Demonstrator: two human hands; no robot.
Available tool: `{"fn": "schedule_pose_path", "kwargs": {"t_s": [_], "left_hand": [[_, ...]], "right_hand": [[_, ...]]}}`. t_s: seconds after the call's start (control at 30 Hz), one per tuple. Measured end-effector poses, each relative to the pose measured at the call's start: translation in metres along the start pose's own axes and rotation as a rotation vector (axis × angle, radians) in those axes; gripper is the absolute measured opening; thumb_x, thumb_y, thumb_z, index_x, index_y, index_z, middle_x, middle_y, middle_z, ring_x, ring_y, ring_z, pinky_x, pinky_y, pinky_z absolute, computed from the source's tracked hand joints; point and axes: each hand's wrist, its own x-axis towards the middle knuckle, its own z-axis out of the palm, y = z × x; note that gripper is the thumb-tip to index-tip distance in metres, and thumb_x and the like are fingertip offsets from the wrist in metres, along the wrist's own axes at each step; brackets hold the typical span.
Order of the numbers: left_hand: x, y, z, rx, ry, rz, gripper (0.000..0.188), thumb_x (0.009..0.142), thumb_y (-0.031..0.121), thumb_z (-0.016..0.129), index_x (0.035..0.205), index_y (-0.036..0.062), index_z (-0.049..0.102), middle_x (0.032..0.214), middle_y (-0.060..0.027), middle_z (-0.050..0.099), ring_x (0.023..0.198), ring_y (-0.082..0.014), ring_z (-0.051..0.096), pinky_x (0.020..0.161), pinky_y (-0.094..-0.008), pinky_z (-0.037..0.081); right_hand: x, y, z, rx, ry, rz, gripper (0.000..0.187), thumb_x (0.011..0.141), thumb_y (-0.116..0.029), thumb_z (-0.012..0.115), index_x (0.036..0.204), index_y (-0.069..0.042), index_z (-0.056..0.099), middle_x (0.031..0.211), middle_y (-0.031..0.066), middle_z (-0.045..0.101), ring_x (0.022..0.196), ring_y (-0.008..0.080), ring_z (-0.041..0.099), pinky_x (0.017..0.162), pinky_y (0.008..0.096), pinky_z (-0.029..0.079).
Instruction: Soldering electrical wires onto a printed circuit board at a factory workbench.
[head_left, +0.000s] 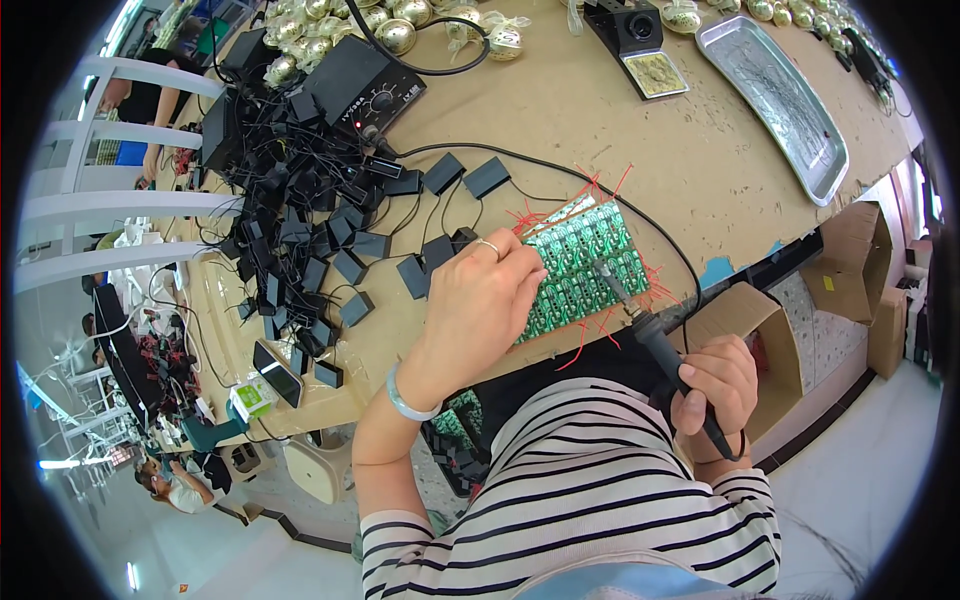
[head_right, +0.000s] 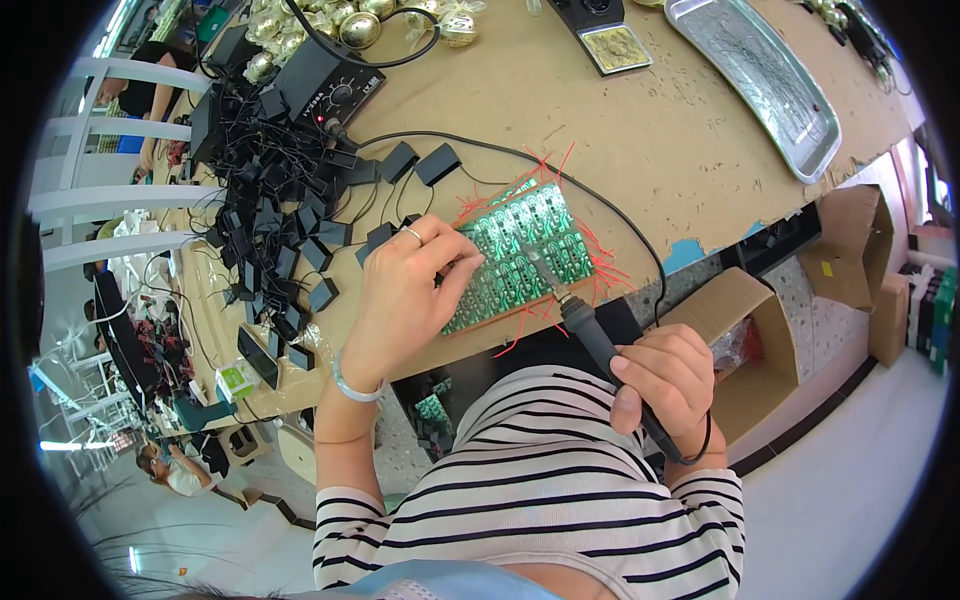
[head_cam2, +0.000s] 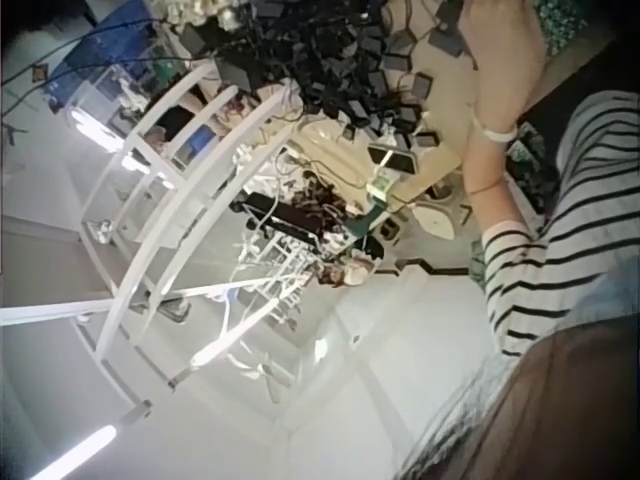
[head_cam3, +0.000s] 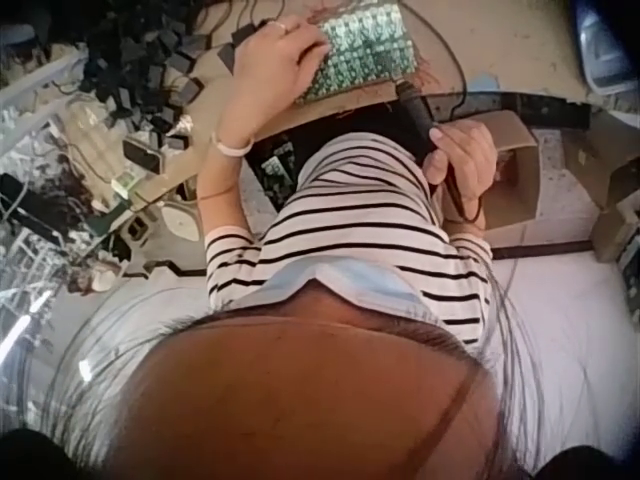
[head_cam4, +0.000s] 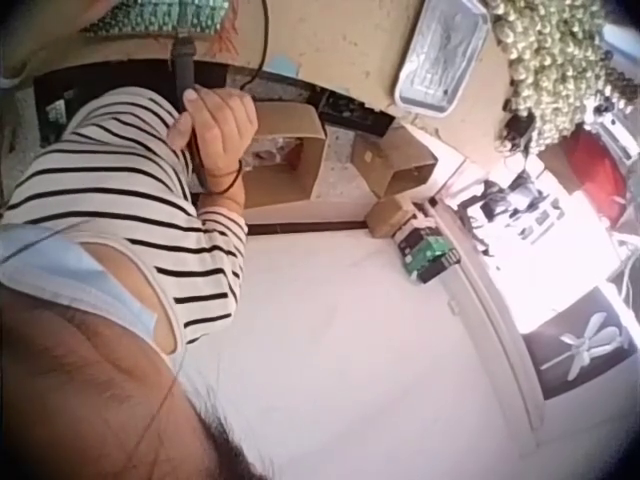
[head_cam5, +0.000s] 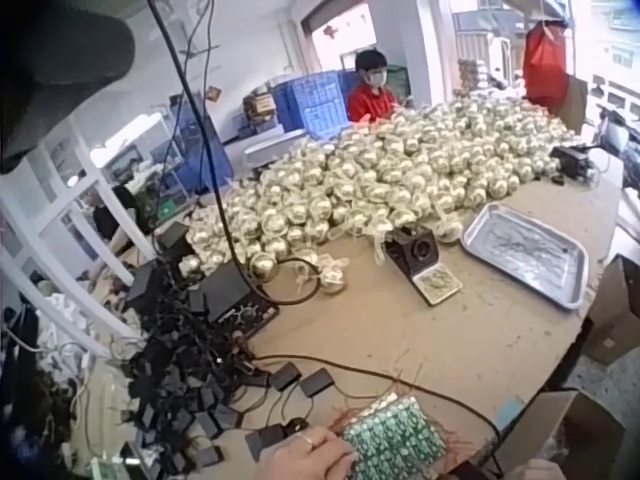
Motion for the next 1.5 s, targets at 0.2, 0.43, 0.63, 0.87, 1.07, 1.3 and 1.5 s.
{"fn": "schedule_pose_path", "kwargs": {"t_s": [0.2, 0.43, 0.63, 0.87, 1.07, 1.3, 1.5], "left_hand": [[0.001, 0.001, -0.004, 0.036, -0.032, -0.007, 0.006, 0.084, 0.008, 0.074, 0.087, 0.0063, 0.07, 0.087, -0.0073, 0.065, 0.08, -0.0289, 0.065, 0.07, -0.0388, 0.052], [-0.001, 0.009, -0.012, -0.003, 0.108, 0.052, 0.016, 0.083, 0.013, 0.076, 0.096, 0.0071, 0.069, 0.093, -0.01, 0.063, 0.087, -0.0305, 0.063, 0.077, -0.0397, 0.052], [-0.063, -0.057, -0.033, 0.498, 0.6, -0.568, 0.026, 0.088, 0.022, 0.075, 0.104, 0.0039, 0.064, 0.095, -0.0148, 0.063, 0.091, -0.0369, 0.059, 0.081, -0.0457, 0.05], [-0.174, -0.096, -0.063, 0.652, 0.454, -0.709, 0.028, 0.086, 0.024, 0.078, 0.099, 0.0012, 0.068, 0.089, -0.0137, 0.067, 0.088, -0.0349, 0.062, 0.078, -0.0445, 0.049], [-0.174, -0.108, -0.043, 0.295, 0.668, -0.614, 0.011, 0.099, 0.008, 0.063, 0.094, -0.0015, 0.066, 0.08, -0.005, 0.063, 0.07, -0.0137, 0.061, 0.064, -0.029, 0.049], [-0.107, -0.035, -0.065, -0.448, 0.651, -0.41, 0.015, 0.105, 0.008, 0.054, 0.107, -0.0009, 0.066, 0.075, 0.0049, 0.048, 0.061, -0.0011, 0.035, 0.053, -0.0184, 0.024], [-0.004, -0.005, -0.049, -0.43, -0.083, -0.172, 0.012, 0.093, 0.005, 0.068, 0.1, 0.0006, 0.075, 0.075, -0.0035, 0.057, 0.068, -0.0121, 0.049, 0.06, -0.0269, 0.038]], "right_hand": [[0.002, 0.0, 0.001, 0.031, -0.012, -0.018, 0.016, 0.092, -0.011, 0.058, 0.101, 0.001, 0.063, 0.083, 0.0114, 0.068, 0.064, 0.0259, 0.064, 0.059, 0.0375, 0.053], [0.0, -0.012, 0.001, -0.051, 0.101, 0.074, 0.018, 0.096, -0.017, 0.053, 0.092, -0.001, 0.06, 0.073, 0.0135, 0.06, 0.058, 0.0281, 0.054, 0.056, 0.0405, 0.044], [-0.006, -0.002, 0.004, -0.062, 0.12, 0.064, 0.016, 0.092, -0.015, 0.051, 0.093, -0.002, 0.06, 0.078, 0.0114, 0.064, 0.06, 0.0266, 0.058, 0.056, 0.0397, 0.048], [-0.002, 0.003, 0.009, -0.009, 0.087, 0.021, 0.016, 0.092, -0.015, 0.052, 0.094, -0.002, 0.06, 0.078, 0.0107, 0.063, 0.061, 0.0257, 0.059, 0.056, 0.0389, 0.048], [0.008, -0.004, 0.008, 0.005, 0.034, 0.017, 0.016, 0.094, -0.015, 0.052, 0.097, -0.001, 0.06, 0.077, 0.0107, 0.063, 0.062, 0.0259, 0.059, 0.057, 0.039, 0.049], [0.014, -0.01, 0.014, 0.04, 0.064, 0.081, 0.018, 0.098, -0.019, 0.053, 0.091, -0.004, 0.061, 0.073, 0.0108, 0.063, 0.059, 0.0269, 0.057, 0.058, 0.0396, 0.046], [0.014, 0.007, 0.019, 0.079, 0.058, 0.038, 0.014, 0.081, -0.001, 0.058, 0.094, -0.001, 0.063, 0.075, 0.0098, 0.066, 0.058, 0.0252, 0.061, 0.057, 0.0358, 0.05]]}}
